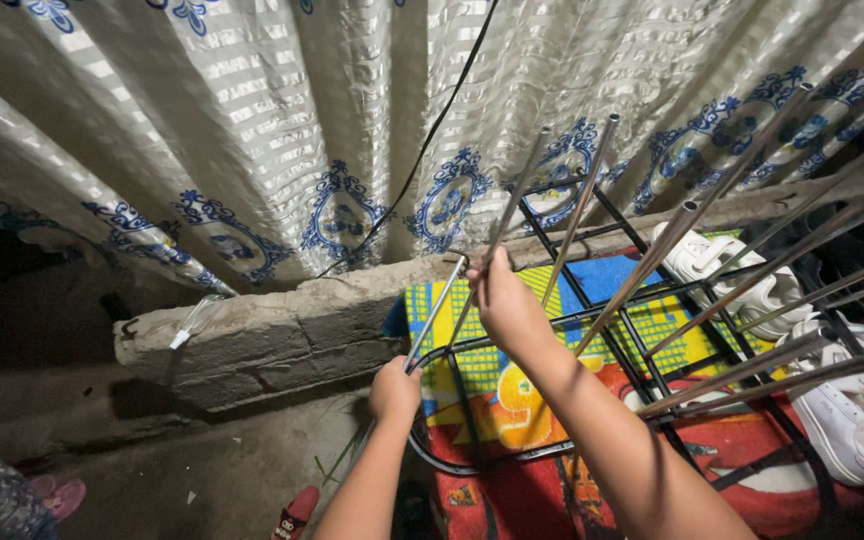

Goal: The person assembles a metal shoe rack by inserting multiple metal rods into the frame slots. The person handles the rack frame and rods, placing each rod into designated holes to form the rack structure.

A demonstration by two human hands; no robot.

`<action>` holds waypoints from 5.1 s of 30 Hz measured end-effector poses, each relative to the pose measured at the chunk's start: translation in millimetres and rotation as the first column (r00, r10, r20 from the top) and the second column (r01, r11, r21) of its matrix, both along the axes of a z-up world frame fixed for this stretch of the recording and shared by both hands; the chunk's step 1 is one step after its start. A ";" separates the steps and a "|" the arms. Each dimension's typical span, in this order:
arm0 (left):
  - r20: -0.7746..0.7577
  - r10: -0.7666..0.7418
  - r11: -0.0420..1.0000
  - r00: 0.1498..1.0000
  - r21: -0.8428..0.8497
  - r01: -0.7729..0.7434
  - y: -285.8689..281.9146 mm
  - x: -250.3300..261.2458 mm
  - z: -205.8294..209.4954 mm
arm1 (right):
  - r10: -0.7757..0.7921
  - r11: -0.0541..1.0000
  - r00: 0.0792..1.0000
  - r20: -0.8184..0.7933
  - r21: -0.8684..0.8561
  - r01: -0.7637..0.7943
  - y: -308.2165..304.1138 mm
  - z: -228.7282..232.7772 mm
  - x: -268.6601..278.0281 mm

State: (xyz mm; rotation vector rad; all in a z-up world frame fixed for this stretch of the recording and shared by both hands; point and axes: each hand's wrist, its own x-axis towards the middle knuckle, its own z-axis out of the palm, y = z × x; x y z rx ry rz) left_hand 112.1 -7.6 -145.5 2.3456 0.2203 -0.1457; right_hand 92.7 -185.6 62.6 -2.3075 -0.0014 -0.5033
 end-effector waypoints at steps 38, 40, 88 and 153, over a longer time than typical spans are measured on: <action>0.010 -0.009 0.999 1.000 0.050 0.008 0.2 -7.7 5.6 | -0.011 0.773 0.984 0.178 0.626 -0.105 25.9 -72.1 53.6; 0.052 -0.009 0.998 0.999 0.059 0.006 0.9 -8.6 3.5 | 0.021 0.758 0.980 0.199 0.636 -0.145 25.5 -76.9 58.5; 0.596 0.088 0.591 0.798 -0.676 0.440 -42.1 -90.8 180.7 | 0.555 0.410 0.727 0.404 0.628 -0.661 32.7 101.2 -70.6; 0.650 -0.093 0.544 0.754 -0.601 0.586 -67.6 -90.9 141.0 | 0.689 0.251 0.629 0.361 0.695 -0.674 13.4 66.8 -43.4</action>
